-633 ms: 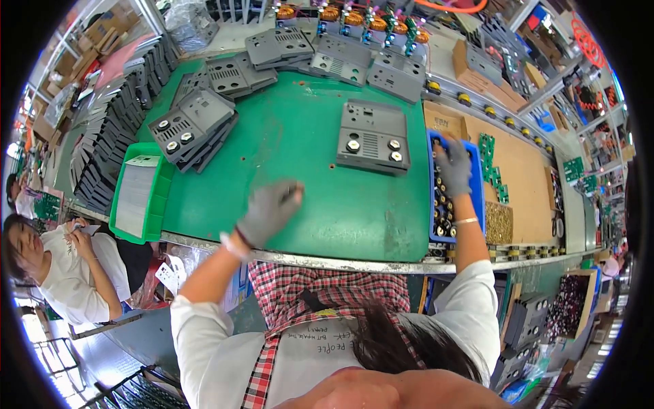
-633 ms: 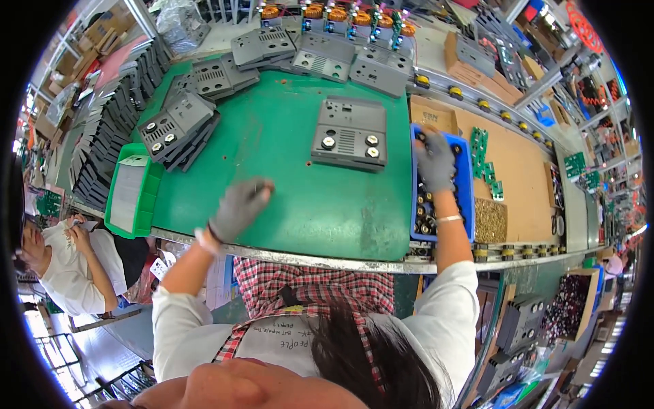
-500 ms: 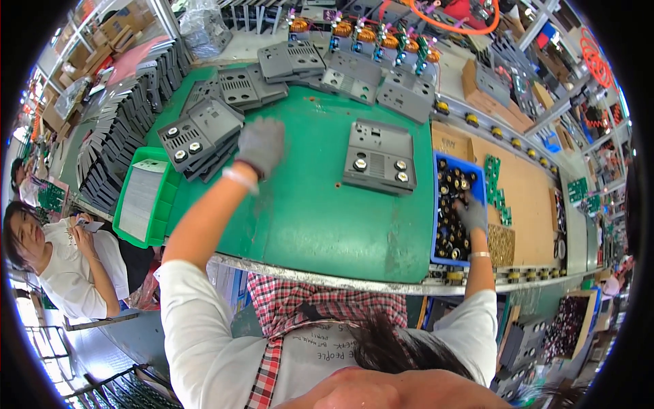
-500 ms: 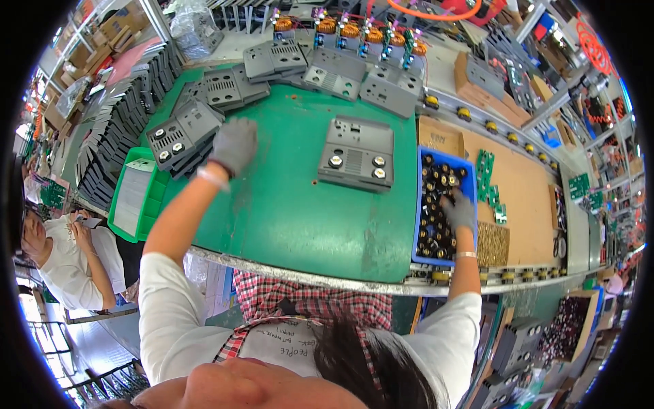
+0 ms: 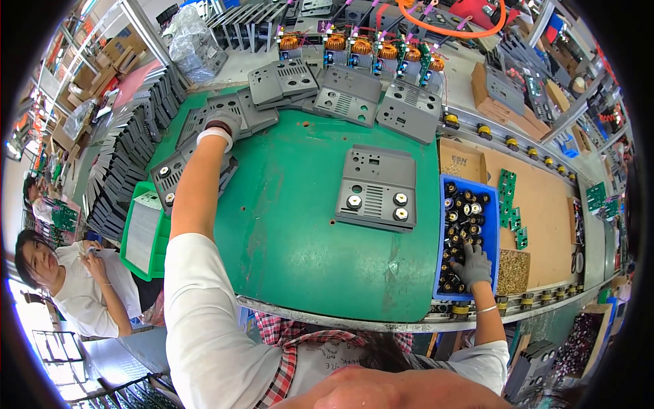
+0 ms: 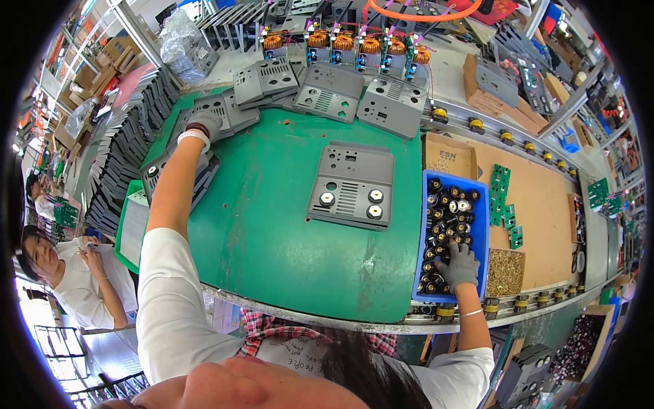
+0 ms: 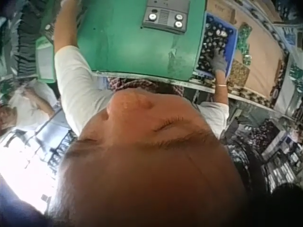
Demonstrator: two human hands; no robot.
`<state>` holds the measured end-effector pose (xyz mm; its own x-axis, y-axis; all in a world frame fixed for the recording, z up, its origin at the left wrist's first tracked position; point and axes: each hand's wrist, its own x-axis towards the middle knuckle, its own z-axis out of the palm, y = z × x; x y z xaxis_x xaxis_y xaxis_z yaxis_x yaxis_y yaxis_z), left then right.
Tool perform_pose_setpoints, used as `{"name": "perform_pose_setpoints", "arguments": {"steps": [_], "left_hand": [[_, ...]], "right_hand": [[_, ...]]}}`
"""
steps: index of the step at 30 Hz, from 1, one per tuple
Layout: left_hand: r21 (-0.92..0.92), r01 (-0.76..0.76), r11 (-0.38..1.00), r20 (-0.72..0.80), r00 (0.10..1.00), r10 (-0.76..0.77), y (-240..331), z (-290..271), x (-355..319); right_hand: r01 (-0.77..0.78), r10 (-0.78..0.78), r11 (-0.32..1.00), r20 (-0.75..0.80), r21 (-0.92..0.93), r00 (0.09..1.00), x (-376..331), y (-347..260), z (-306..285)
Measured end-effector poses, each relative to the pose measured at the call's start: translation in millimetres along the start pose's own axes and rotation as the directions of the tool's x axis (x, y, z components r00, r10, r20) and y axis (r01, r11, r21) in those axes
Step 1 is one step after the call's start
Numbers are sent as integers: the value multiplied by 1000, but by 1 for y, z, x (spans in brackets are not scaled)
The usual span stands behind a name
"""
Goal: Assembling small electrical or mechanical components onto a metal faceplate at a factory workstation.
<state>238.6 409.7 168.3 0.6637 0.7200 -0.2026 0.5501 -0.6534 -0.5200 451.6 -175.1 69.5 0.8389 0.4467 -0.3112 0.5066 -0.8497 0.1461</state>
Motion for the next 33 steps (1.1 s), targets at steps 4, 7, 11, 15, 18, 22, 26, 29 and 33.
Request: {"name": "perform_pose_setpoints", "arguments": {"steps": [4,7,11,15,18,22,26,29,33], "left_hand": [[53,41,998,-92,995,-36,-18,-10,11],[177,27,984,-313,949,31,-28,-30,7],[315,0,949,-334,936,111,-31,-76,-15],[276,64,959,-345,938,37,-60,-105,-51],[79,-17,997,-622,781,62,-67,-113,-94],[-252,-239,938,-607,794,39,-22,-123,-212],[-251,-615,747,-817,549,177,36,-62,-302],[-303,-670,678,-704,637,315,83,-6,-358],[-237,-682,691,-720,602,347,116,34,-387]], "right_hand": [[4,-5,1000,-30,-15,1000,-7,4,4],[-30,31,999,-38,19,999,-12,-1,-9],[-36,44,998,-180,49,983,-14,12,12],[-127,131,991,-118,43,984,-16,-7,-3],[-133,149,983,-131,122,980,-13,-3,-6],[-131,139,986,-85,100,987,-28,-7,-16],[-127,132,990,-88,59,987,-24,-5,-11],[-10,9,999,-31,-37,999,-21,-11,-14],[42,-51,997,-140,-69,989,-16,1,5]]}}
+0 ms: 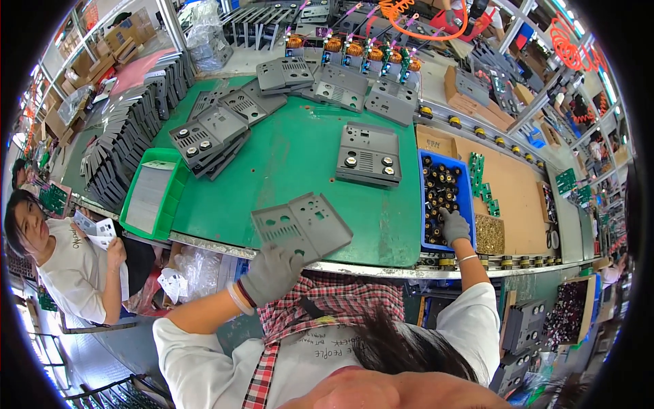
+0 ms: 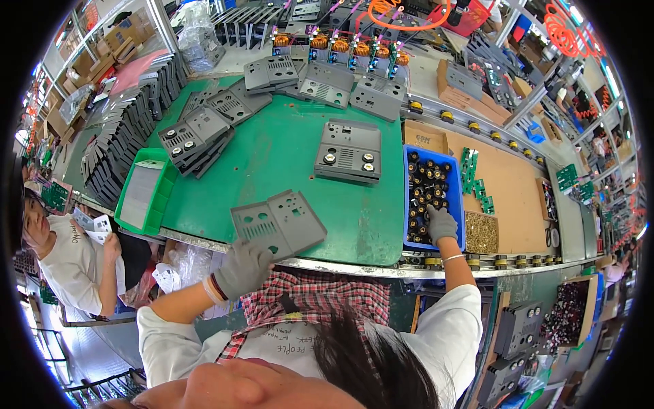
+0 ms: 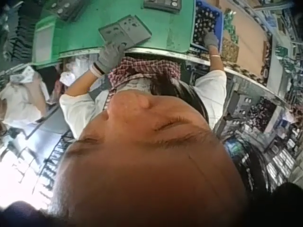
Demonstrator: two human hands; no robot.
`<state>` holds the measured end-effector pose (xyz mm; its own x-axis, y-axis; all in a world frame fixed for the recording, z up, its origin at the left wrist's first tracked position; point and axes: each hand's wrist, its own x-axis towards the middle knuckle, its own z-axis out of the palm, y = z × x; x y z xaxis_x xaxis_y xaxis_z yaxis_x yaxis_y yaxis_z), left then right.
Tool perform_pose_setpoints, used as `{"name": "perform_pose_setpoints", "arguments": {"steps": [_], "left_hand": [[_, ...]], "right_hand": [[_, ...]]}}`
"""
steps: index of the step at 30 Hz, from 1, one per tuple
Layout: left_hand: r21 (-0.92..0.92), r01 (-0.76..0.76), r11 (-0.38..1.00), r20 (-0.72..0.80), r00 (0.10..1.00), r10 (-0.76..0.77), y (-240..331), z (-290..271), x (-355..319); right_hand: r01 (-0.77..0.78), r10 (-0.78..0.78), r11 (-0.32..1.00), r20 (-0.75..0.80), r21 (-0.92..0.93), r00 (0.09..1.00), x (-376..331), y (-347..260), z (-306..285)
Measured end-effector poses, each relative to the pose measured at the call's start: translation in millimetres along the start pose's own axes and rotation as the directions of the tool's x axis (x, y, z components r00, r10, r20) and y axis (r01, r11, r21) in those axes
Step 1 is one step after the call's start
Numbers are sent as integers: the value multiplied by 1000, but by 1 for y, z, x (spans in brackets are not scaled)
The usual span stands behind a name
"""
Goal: Assembling small electrical or mechanical components onto a metal faceplate at a factory workstation.
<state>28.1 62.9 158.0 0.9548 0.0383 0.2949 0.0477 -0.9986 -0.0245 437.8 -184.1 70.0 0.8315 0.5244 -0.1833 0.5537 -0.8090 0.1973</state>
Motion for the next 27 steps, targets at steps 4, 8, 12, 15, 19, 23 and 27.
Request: {"name": "perform_pose_setpoints", "arguments": {"steps": [4,8,12,15,19,23,27], "left_hand": [[27,93,995,-10,996,-93,24,34,-14],[-88,159,983,105,983,-150,55,68,-5],[-114,199,973,186,967,-176,73,84,12],[-127,158,979,79,986,-149,77,80,26],[-166,116,979,89,991,-102,80,80,31],[-223,105,969,104,991,-83,78,90,31],[-632,126,765,-101,965,-242,47,74,41]], "right_hand": [[-126,163,952,-116,280,980,-8,-8,-18],[396,-103,726,-481,562,871,-27,-45,-37],[510,-415,787,-314,347,854,-68,-126,-68],[538,-431,789,-355,297,829,-51,-148,-42],[550,-348,789,-539,273,767,-41,-154,-48],[599,-220,504,-579,622,785,-73,-161,-79],[575,-167,362,-556,733,814,-107,-170,-98]]}}
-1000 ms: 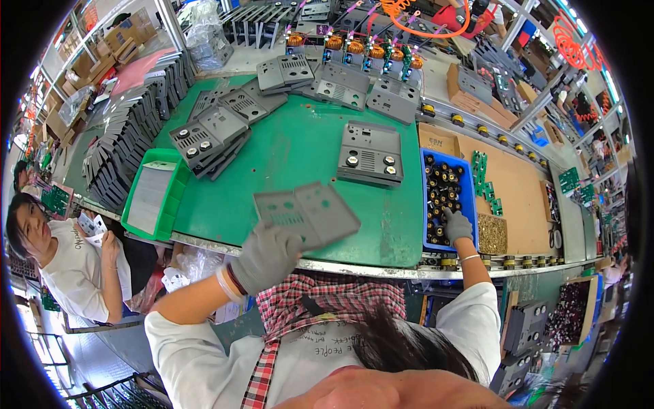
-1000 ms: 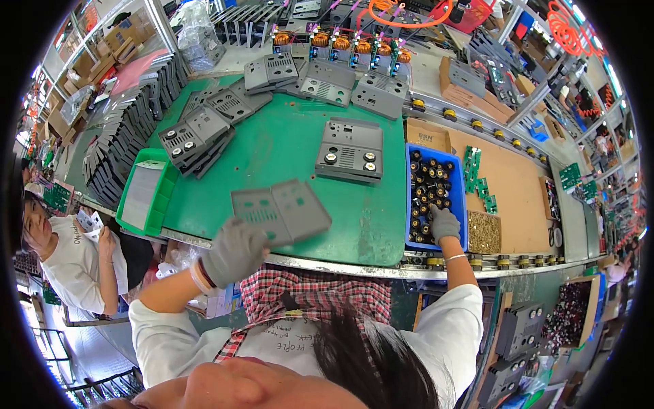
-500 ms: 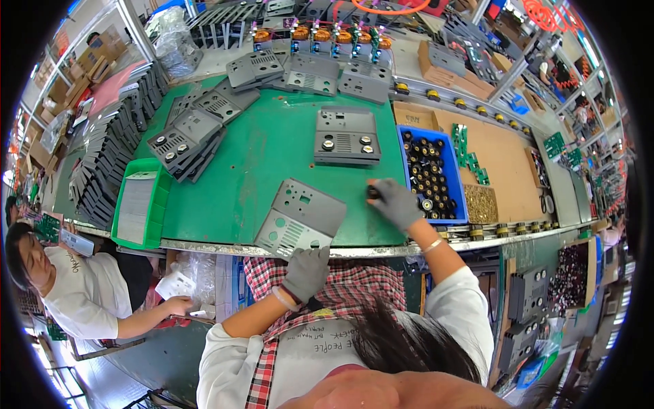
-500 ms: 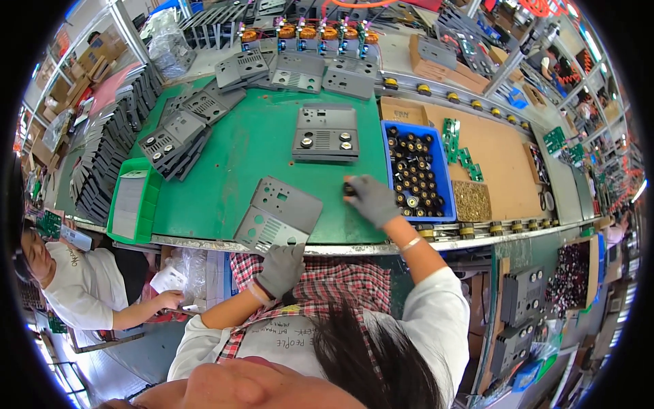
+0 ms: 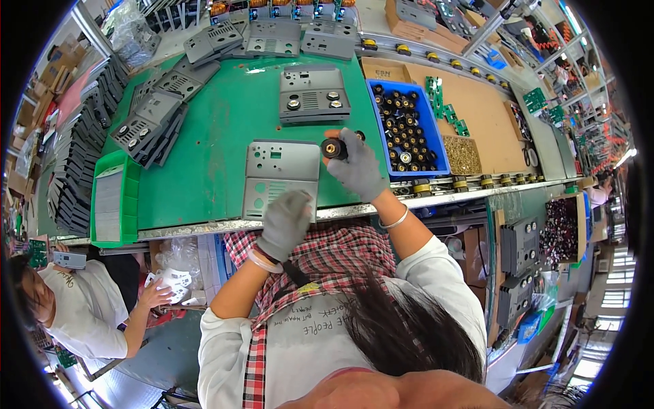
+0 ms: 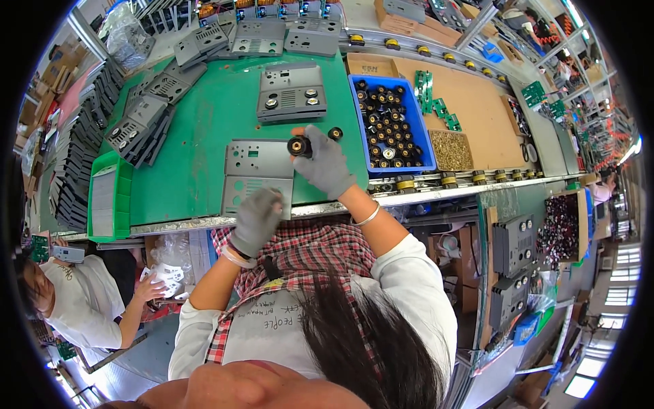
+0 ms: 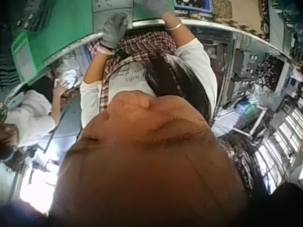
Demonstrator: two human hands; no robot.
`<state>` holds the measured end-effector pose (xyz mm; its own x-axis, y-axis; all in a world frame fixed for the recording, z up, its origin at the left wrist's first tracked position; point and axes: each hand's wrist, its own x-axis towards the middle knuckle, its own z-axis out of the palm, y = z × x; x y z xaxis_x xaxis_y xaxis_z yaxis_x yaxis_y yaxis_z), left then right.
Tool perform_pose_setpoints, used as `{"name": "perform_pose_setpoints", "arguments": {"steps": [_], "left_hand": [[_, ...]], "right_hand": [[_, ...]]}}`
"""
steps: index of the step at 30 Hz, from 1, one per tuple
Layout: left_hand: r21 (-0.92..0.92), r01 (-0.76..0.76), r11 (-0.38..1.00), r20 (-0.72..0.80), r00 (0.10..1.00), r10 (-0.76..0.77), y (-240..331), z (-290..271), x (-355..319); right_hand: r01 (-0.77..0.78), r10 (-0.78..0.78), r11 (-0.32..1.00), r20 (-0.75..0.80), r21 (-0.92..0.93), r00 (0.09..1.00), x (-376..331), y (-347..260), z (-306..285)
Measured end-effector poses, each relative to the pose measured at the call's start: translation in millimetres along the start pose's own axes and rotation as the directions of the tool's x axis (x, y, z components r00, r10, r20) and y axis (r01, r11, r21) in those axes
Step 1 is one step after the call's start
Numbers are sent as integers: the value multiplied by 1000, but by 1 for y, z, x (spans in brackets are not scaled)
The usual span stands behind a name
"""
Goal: Assembling small electrical or mechanical components onto a metal faceplate at a factory workstation.
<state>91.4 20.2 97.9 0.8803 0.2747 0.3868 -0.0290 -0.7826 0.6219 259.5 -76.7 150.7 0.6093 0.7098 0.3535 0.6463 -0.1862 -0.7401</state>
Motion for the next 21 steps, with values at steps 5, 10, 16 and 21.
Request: {"name": "perform_pose_setpoints", "arguments": {"steps": [5,10,16,21], "left_hand": [[-183,104,978,-216,966,-144,24,-44,27],[-91,13,996,-213,977,-32,35,-45,18],[-127,-160,979,-134,981,143,29,-50,-3],[-181,17,983,-300,951,-71,38,-29,-12]], "right_hand": [[-18,23,988,-31,151,999,-18,-19,10],[204,-210,978,151,50,966,-36,-37,13],[-292,-123,768,578,570,806,-37,-27,6],[-518,270,678,478,522,836,-44,-44,28]]}}
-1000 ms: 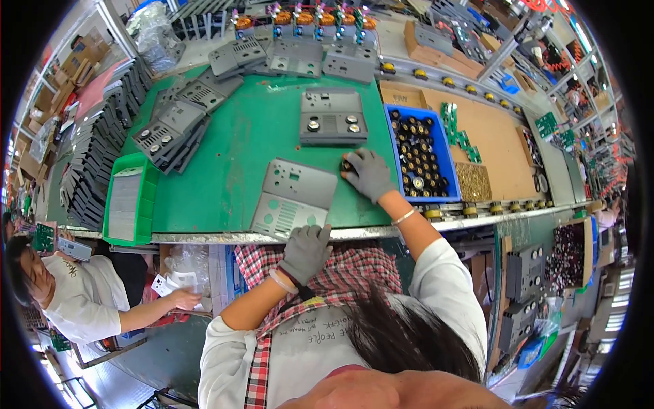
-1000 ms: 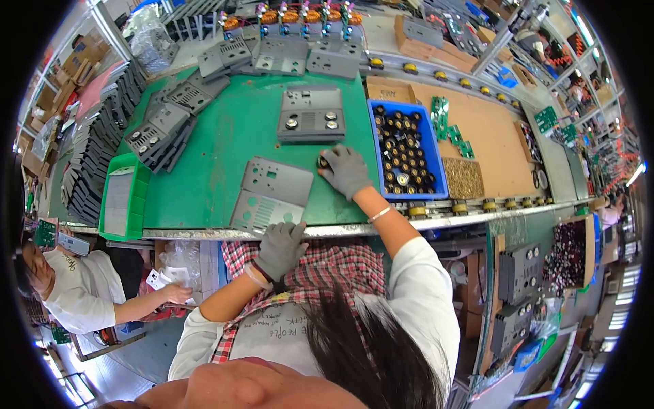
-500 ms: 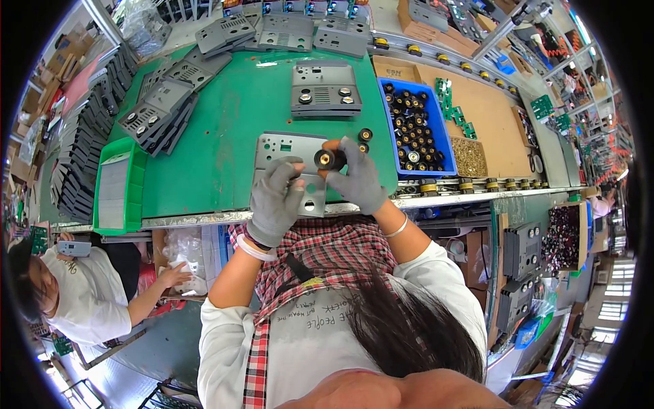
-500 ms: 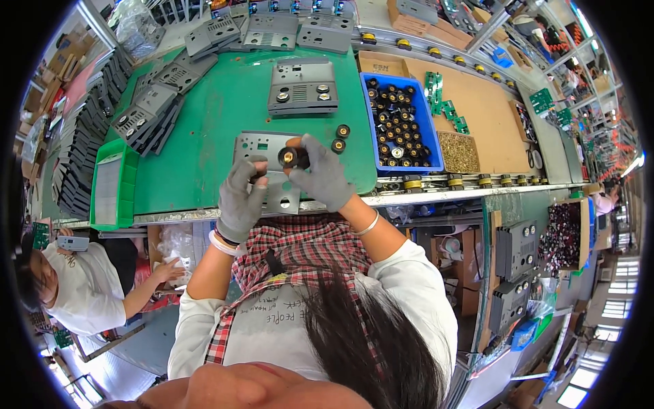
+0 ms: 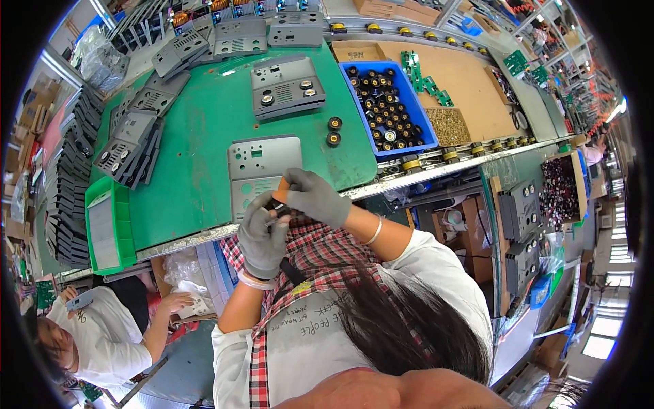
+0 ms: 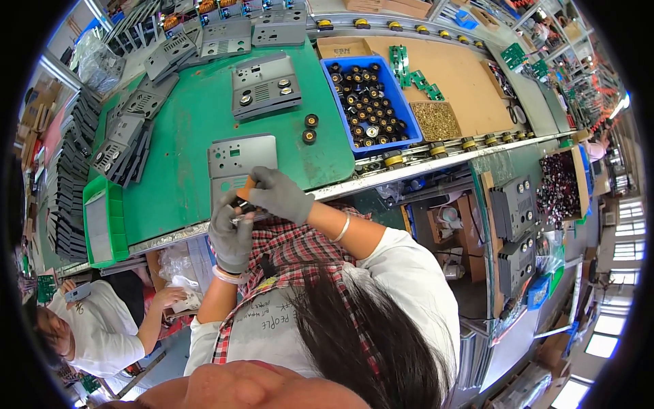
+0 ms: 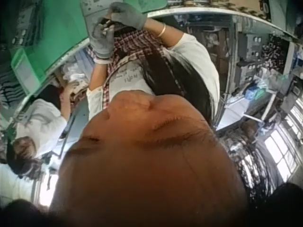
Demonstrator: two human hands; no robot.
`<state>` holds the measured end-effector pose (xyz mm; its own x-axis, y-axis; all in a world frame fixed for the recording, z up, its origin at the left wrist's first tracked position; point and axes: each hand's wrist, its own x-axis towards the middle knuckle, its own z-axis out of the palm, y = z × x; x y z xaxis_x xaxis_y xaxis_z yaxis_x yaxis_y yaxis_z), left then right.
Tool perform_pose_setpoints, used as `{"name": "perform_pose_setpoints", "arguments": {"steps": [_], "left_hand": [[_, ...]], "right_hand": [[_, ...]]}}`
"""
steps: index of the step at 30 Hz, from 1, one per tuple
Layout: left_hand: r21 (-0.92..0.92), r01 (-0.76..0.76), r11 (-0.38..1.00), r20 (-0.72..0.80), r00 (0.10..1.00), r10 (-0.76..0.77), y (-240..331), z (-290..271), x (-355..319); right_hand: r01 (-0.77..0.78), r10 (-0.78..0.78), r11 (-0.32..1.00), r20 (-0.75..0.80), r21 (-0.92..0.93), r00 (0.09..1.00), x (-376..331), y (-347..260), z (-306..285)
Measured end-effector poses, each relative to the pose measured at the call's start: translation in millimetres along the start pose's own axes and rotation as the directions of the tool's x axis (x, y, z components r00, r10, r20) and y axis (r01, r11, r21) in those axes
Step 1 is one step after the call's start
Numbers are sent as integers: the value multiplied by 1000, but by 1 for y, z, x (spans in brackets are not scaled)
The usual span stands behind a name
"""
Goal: Assembling small electrical or mechanical components onto a metal faceplate at a factory workstation.
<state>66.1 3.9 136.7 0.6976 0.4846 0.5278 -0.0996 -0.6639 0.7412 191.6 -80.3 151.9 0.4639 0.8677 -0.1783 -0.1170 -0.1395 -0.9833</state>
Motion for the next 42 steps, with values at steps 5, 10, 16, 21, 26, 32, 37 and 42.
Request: {"name": "perform_pose_setpoints", "arguments": {"steps": [5,10,16,21,26,32,37,42], "left_hand": [[-781,565,267,340,743,-576,-14,-1,-15],[-847,487,-212,524,697,-490,-16,-10,-32],[-822,556,-123,508,617,-601,-24,-4,-38],[-828,508,-236,546,637,-544,-27,-4,-43],[-864,418,-282,503,676,-538,-39,-5,-54],[-926,341,-161,354,641,-681,-55,-19,-75],[-830,436,-349,528,406,-746,-79,-16,-109],[-879,362,-310,476,655,-587,-99,-10,-114]], "right_hand": [[482,-753,395,26,-782,658,6,11,20],[698,-770,489,118,-523,628,10,22,8],[539,-605,555,137,-633,784,-1,39,3],[592,-645,380,256,-710,720,5,37,12],[659,-633,388,334,-644,699,10,51,19],[666,-716,392,244,-634,654,58,31,22],[536,-545,508,231,-674,806,88,73,21],[560,-465,592,322,-579,824,58,69,31]]}}
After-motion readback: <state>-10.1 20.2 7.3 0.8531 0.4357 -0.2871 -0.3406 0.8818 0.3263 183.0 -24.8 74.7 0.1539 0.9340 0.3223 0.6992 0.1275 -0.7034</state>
